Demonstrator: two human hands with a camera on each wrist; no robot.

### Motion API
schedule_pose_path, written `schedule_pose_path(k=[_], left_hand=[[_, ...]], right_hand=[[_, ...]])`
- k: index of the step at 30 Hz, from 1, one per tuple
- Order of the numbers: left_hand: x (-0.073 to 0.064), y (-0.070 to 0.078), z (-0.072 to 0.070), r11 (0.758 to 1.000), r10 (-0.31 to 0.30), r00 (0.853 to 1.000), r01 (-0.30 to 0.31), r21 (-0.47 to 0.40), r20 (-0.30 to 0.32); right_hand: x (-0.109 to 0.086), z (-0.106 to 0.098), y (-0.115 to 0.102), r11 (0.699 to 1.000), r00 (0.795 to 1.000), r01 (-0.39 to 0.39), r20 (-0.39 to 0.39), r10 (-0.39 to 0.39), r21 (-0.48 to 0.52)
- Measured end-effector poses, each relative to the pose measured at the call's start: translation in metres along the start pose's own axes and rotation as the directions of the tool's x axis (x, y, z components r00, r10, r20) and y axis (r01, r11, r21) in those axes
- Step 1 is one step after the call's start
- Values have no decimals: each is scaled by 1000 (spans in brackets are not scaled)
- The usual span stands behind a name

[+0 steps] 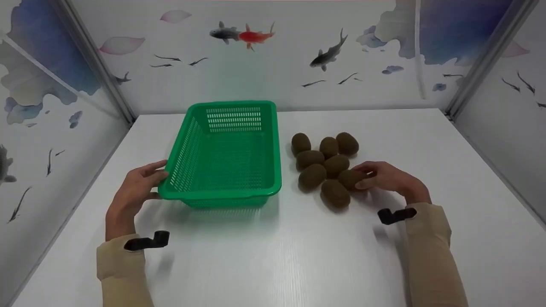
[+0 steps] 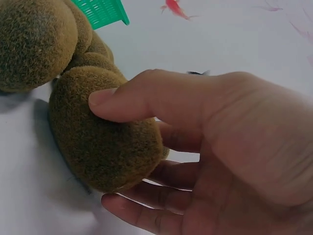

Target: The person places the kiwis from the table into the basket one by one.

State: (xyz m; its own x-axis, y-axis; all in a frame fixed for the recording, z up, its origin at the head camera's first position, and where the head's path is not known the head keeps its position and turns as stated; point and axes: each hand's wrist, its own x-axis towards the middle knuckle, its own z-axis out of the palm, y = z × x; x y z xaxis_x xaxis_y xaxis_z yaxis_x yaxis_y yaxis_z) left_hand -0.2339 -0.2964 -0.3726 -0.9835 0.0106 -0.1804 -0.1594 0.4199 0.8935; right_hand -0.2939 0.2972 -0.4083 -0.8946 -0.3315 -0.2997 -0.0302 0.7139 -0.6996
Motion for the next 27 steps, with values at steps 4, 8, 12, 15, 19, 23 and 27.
schedule_pose_path(k=[4,8,12,15,19,23,27], left_hand=[[1,1,-1,1000,5,1000,-5,-3,0],[1,1,-2,1000,4,1000,-5,-9,-5],[2,0,-1,1000,-10,1000,10,-18,2],[3,-2,-1,1000,-7,1000,7,-23,7],[3,-4,-2,1000,6,1000,-5,-27,3],[3,-6,-2,1000,10,1000,-10,-25,2],[3,-6,0,1000,10,1000,-10,-20,-1]], right_hand=[[0,-2,1,1000,1000,0,-13,0,4],[-1,-6,-1,1000,999,23,-25,-23,11],[-6,-10,-7,998,998,36,-45,-34,50],[-11,-12,-15,994,996,49,-81,-41,97],[-15,-13,-22,987,992,59,-119,-42,148],[-14,-11,-27,978,992,47,-123,-22,202],[-10,-9,-30,960,992,43,-130,-7,276]])
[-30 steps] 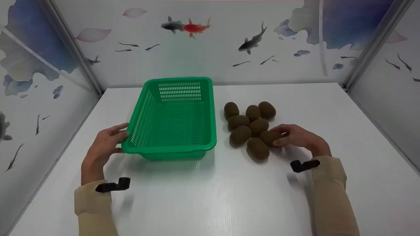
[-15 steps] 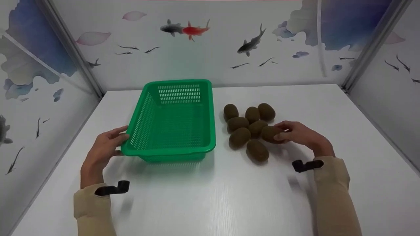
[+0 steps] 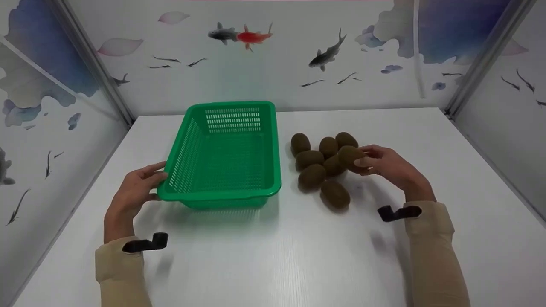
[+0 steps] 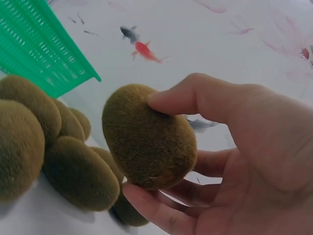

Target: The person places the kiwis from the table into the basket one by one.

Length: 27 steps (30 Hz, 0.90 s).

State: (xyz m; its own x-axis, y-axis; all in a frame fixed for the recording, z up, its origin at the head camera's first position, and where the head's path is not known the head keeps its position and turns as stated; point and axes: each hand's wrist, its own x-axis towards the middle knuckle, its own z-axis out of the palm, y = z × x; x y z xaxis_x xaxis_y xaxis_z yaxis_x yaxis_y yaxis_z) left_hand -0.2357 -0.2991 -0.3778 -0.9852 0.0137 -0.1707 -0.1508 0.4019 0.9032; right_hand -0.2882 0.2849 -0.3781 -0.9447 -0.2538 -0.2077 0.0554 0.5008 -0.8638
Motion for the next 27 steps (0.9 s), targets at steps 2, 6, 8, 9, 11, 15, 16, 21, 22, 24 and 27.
schedule_pose_path(k=[2,6,8,9,11,15,16,21,22,24,27], left_hand=[[1,1,1,1000,-5,1000,5,-3,1],[2,2,2,1000,-19,1000,19,-1,9],[2,3,3,1000,-19,1000,19,0,14],[3,3,3,1000,-18,1000,18,-1,17],[4,4,4,1000,-15,1000,15,-2,18],[5,5,3,1000,-16,1000,16,-7,18],[5,5,3,1000,-17,1000,17,-6,18],[2,4,0,1000,-31,999,31,-3,13],[1,3,0,999,-34,999,34,-3,11],[0,3,0,999,-36,999,36,-7,11],[1,2,2,999,-30,999,30,-15,13]], right_hand=[[1,1,-2,998,1000,-5,-5,6,69],[3,3,-4,980,1000,-19,-11,22,196],[3,4,-5,969,999,-35,-16,40,243],[4,5,-6,964,998,-42,-22,50,263],[5,8,-8,953,997,-58,-32,70,297],[10,18,-14,933,995,-71,-40,90,353],[11,21,-15,930,995,-71,-39,91,361],[21,38,-24,915,996,-66,-33,86,399],[23,41,-26,910,996,-64,-30,84,409],[26,45,-30,905,997,-58,-24,75,422],[29,49,-36,894,998,-52,-13,65,446]])
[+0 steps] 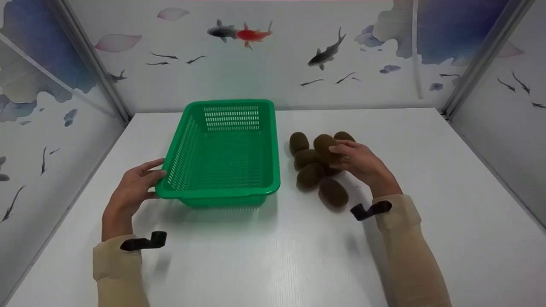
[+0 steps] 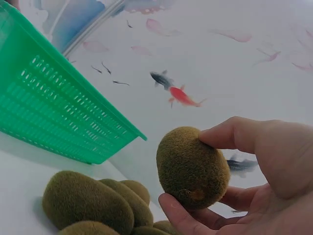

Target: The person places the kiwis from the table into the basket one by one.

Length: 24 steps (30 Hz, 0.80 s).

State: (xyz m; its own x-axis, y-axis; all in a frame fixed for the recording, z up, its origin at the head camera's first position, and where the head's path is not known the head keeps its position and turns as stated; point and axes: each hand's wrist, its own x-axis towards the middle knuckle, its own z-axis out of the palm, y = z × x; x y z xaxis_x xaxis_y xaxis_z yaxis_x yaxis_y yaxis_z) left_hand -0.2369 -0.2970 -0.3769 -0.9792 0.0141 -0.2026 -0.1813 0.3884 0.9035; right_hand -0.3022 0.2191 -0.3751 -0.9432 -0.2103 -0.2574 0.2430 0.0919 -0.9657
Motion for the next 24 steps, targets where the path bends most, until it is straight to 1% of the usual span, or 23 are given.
schedule_pose_path(k=[7,13,16,21,24], left_hand=[[1,2,1,1000,14,1000,-14,-3,0],[1,4,-1,1000,6,1000,-6,5,-7],[1,3,-2,1000,5,1000,-5,4,-8],[1,0,-2,1000,-9,1000,8,-9,-9],[2,-1,-2,1000,-5,1000,5,-13,-21]], right_hand=[[6,11,-17,997,1000,-8,27,6,77],[13,25,-36,994,998,-25,55,20,104],[18,33,-45,996,999,-16,45,13,87],[20,47,-60,1000,1000,-2,27,3,-13],[16,56,-65,996,998,-63,-14,62,-59]])
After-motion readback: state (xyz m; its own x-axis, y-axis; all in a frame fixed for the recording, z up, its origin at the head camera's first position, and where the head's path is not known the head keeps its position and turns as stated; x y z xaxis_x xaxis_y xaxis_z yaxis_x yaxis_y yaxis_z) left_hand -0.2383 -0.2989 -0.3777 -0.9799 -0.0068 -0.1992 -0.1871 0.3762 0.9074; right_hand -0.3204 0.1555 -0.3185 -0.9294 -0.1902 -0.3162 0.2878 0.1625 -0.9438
